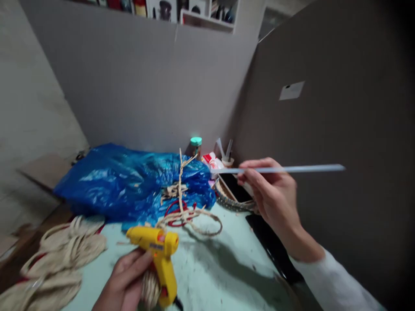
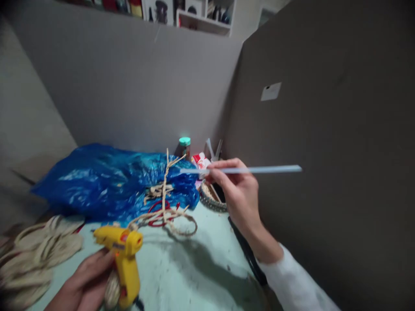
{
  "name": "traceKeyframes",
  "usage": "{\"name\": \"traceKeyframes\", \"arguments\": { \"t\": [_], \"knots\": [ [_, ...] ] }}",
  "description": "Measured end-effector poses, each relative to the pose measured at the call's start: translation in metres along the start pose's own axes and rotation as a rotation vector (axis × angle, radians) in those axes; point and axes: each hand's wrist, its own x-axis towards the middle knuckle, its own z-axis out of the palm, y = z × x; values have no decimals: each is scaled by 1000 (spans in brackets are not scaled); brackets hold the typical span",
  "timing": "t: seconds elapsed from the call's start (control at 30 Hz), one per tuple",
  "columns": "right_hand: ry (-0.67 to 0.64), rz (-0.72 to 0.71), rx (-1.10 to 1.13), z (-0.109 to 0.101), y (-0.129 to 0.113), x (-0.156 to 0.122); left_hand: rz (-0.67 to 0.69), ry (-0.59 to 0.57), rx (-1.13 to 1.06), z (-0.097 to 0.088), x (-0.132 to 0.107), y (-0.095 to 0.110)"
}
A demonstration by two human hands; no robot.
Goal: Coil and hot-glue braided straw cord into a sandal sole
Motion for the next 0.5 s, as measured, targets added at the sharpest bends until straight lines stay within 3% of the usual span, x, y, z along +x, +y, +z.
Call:
{"name": "traceKeyframes", "arguments": {
  "t": [0.1, 0.2, 0.3, 0.5],
  "knots": [
    [-72, -62, 306, 12, -31, -81, 17, -72, -61, -4, 1, 1],
    [-72, -185, 305, 19, -41, -127, 47, -122, -99, -4, 1, 1],
    [-137, -258, 188, 19, -35, -144, 71, -156, -123, -2, -1, 0],
    [-152, -297, 142, 11, -26, -149, 77, -169, -162, -1, -6, -1]
  ]
}}
